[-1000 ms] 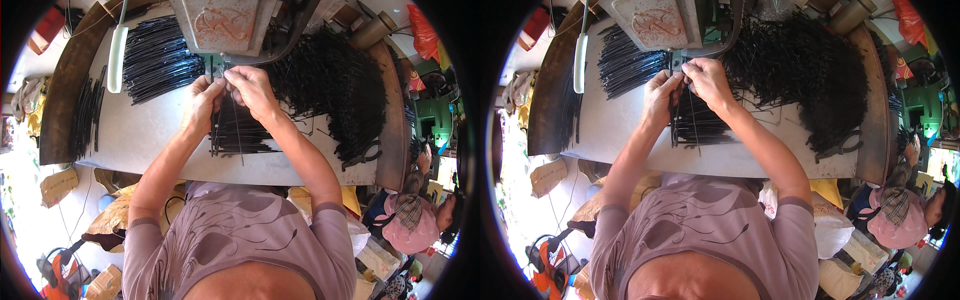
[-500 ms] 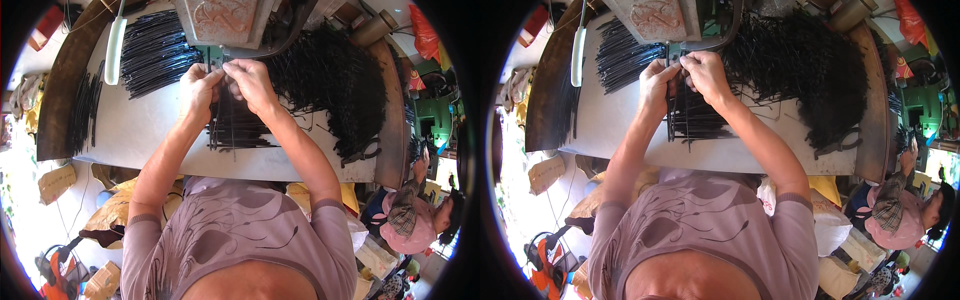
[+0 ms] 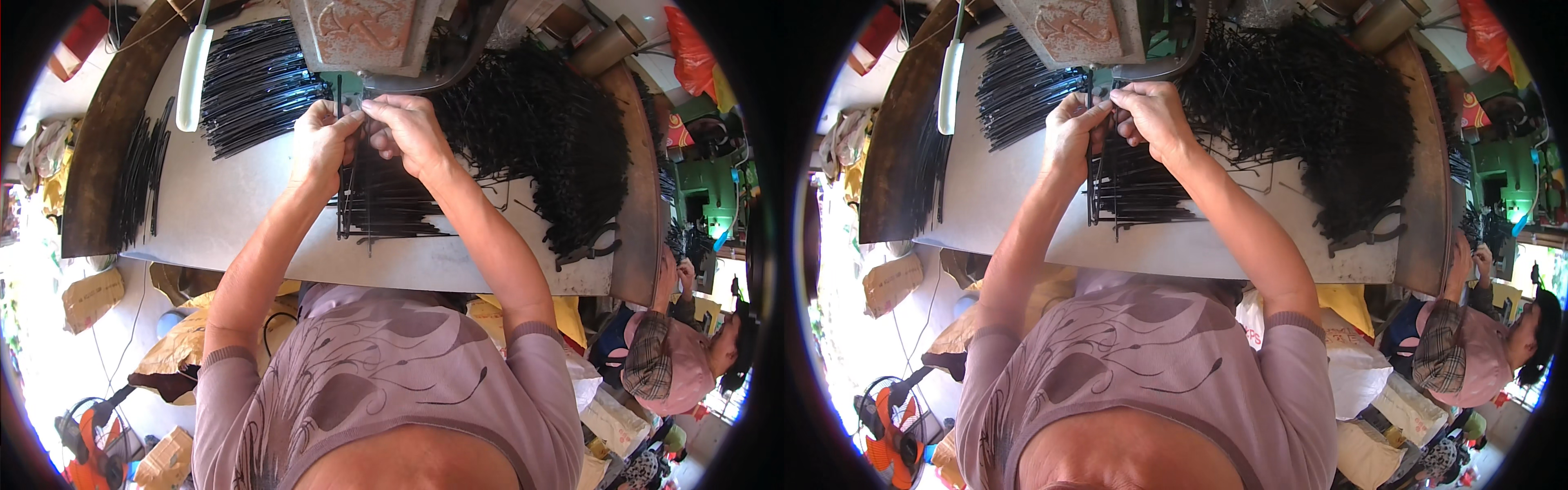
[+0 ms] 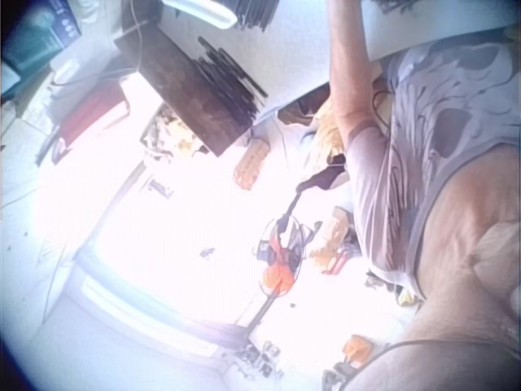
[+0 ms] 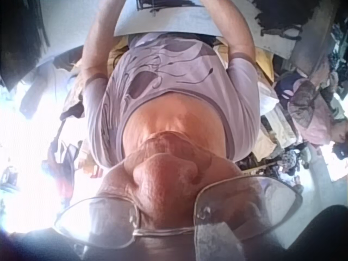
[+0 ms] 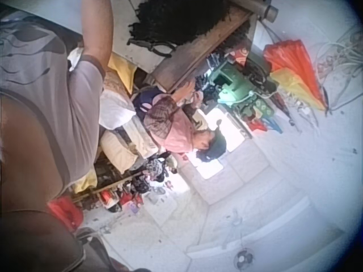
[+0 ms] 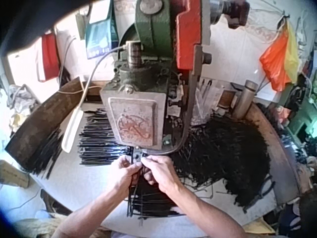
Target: The person assembles small black plastic components using a mechanical bench press.
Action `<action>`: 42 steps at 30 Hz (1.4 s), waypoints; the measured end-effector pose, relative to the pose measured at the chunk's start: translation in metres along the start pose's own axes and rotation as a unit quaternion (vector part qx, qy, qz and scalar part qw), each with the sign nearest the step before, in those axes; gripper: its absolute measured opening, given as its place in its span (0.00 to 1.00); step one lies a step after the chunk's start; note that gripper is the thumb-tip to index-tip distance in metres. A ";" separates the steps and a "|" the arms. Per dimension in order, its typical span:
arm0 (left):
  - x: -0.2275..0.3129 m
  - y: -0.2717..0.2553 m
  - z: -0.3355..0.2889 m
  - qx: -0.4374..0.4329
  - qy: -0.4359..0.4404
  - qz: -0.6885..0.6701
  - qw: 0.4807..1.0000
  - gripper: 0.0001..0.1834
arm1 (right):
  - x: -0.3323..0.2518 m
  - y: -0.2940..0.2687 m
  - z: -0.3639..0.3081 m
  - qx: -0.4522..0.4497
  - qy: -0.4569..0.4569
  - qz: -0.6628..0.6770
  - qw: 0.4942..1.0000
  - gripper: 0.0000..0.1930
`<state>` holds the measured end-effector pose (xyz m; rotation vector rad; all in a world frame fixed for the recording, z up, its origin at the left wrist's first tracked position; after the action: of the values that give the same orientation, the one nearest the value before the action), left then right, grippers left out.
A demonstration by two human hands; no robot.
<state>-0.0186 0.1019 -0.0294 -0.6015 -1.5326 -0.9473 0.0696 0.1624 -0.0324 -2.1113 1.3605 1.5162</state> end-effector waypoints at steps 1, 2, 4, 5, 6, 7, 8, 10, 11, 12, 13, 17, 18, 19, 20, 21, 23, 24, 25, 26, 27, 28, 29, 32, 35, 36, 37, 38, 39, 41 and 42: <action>-0.002 0.000 -0.001 0.002 -0.008 -0.003 1.000 0.08 | 0.001 0.000 0.000 0.002 0.005 -0.007 1.000 0.09; -0.004 0.000 -0.001 0.004 -0.016 -0.006 1.000 0.08 | 0.000 0.000 0.000 0.002 0.005 -0.007 1.000 0.09; -0.003 -0.001 0.000 -0.001 -0.020 0.000 1.000 0.08 | 0.002 -0.002 0.000 0.010 0.029 -0.022 0.999 0.09; -0.003 -0.001 0.000 -0.006 -0.023 0.005 1.000 0.08 | 0.002 -0.003 0.000 0.011 0.029 -0.022 0.999 0.09; -0.003 0.000 0.000 -0.006 -0.023 0.006 1.000 0.08 | 0.002 -0.003 -0.001 0.012 0.032 -0.017 0.999 0.09; -0.004 0.000 0.000 -0.003 -0.023 -0.001 1.000 0.08 | 0.003 -0.004 -0.001 0.012 0.036 -0.013 0.999 0.09; -0.004 0.000 0.000 -0.001 -0.023 -0.008 1.000 0.08 | 0.002 -0.006 -0.002 0.013 0.035 -0.012 0.999 0.09; -0.004 0.000 0.000 -0.006 -0.022 -0.008 1.000 0.08 | 0.002 -0.009 -0.004 0.014 0.037 -0.056 0.998 0.10; -0.004 0.000 0.001 -0.012 -0.022 -0.007 1.000 0.08 | 0.001 -0.014 -0.006 0.015 0.037 -0.056 0.998 0.10; -0.003 -0.002 0.000 -0.009 -0.022 -0.007 1.000 0.08 | -0.004 -0.019 -0.009 0.027 0.023 -0.098 0.995 0.11; -0.001 -0.001 0.000 -0.015 -0.023 -0.004 1.000 0.08 | -0.011 -0.026 -0.013 0.041 0.007 -0.140 0.989 0.12; 0.005 -0.001 0.002 -0.031 -0.028 0.003 0.999 0.08 | -0.034 -0.071 -0.032 0.113 -0.019 -0.188 0.975 0.11; 0.006 -0.002 0.003 -0.042 -0.029 0.004 0.999 0.08 | -0.038 -0.079 -0.035 0.116 -0.022 -0.190 0.975 0.11; 0.007 -0.004 0.005 -0.057 -0.025 -0.008 0.998 0.07 | -0.042 -0.087 -0.039 0.121 -0.025 -0.191 0.974 0.10; 0.012 -0.012 0.005 -0.058 -0.026 0.023 0.998 0.06 | -0.046 -0.092 -0.044 0.127 -0.030 -0.198 0.972 0.10; 0.020 -0.022 0.004 -0.063 -0.029 0.054 0.996 0.06 | -0.048 -0.100 -0.050 0.133 -0.029 -0.195 0.971 0.10; 0.039 -0.048 0.007 -0.096 -0.007 0.168 0.981 0.05 | -0.052 -0.113 -0.062 0.161 -0.032 -0.237 0.957 0.10; 0.051 -0.063 0.007 -0.134 0.003 0.279 0.951 0.06 | -0.052 -0.119 -0.068 0.173 -0.024 -0.249 0.953 0.09; 0.061 -0.080 0.006 -0.168 0.014 0.387 0.907 0.08 | -0.051 -0.124 -0.071 0.175 -0.021 -0.243 0.954 0.09; 0.072 -0.109 0.011 -0.163 0.078 0.539 0.823 0.11 | -0.048 -0.121 -0.066 0.170 -0.001 -0.293 0.941 0.09; 0.089 -0.116 0.007 -0.151 0.146 0.679 0.703 0.14 | -0.045 -0.121 -0.067 0.161 0.013 -0.335 0.928 0.09; 0.111 -0.102 -0.008 -0.094 0.295 0.775 0.550 0.17 | -0.043 -0.117 -0.068 0.162 0.017 -0.341 0.926 0.09; 0.108 -0.102 -0.009 -0.098 0.296 0.776 0.548 0.17 | -0.039 -0.116 -0.066 0.163 0.019 -0.336 0.927 0.09; 0.099 -0.056 -0.021 -0.175 0.312 0.619 0.700 0.11 | -0.041 -0.083 -0.056 0.147 -0.089 -0.550 0.817 0.09; 0.073 0.014 -0.040 -0.269 0.356 0.539 0.714 0.04 | -0.028 -0.064 -0.048 0.192 -0.035 -0.694 0.693 0.09; 0.058 0.024 -0.039 -0.279 0.331 0.543 0.719 0.03 | -0.025 -0.063 -0.045 0.203 -0.035 -0.697 0.687 0.08; 0.052 0.034 -0.039 -0.276 0.349 0.567 0.693 0.05 | -0.023 -0.061 -0.045 0.203 -0.037 -0.698 0.686 0.08; 0.044 0.038 -0.037 -0.271 0.354 0.576 0.685 0.06 | -0.022 -0.063 -0.045 0.214 -0.025 -0.703 0.678 0.07; 0.037 0.039 -0.035 -0.268 0.359 0.584 0.677 0.07 | -0.019 -0.066 -0.046 0.225 -0.011 -0.707 0.671 0.07; 0.034 0.036 -0.034 -0.265 0.365 0.563 0.692 0.08 | -0.021 -0.072 -0.054 0.211 -0.018 -0.682 0.701 0.06; 0.034 0.035 -0.033 -0.263 0.372 0.541 0.707 0.09 | -0.023 -0.077 -0.060 0.198 -0.025 -0.655 0.729 0.06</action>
<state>0.0218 0.0883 0.0120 -1.1534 -0.0040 -0.5143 0.1659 0.1806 -0.0111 -1.8586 -0.0780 0.5489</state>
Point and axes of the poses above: each hand's wrist, its own z-axis towards the middle knuckle, its own y-axis out of the palm, x = y × z, the point moved 10 cm from there along z, towards the middle knuckle, and after that the axes turned 14 degrees about y, right-handed, at the moved point
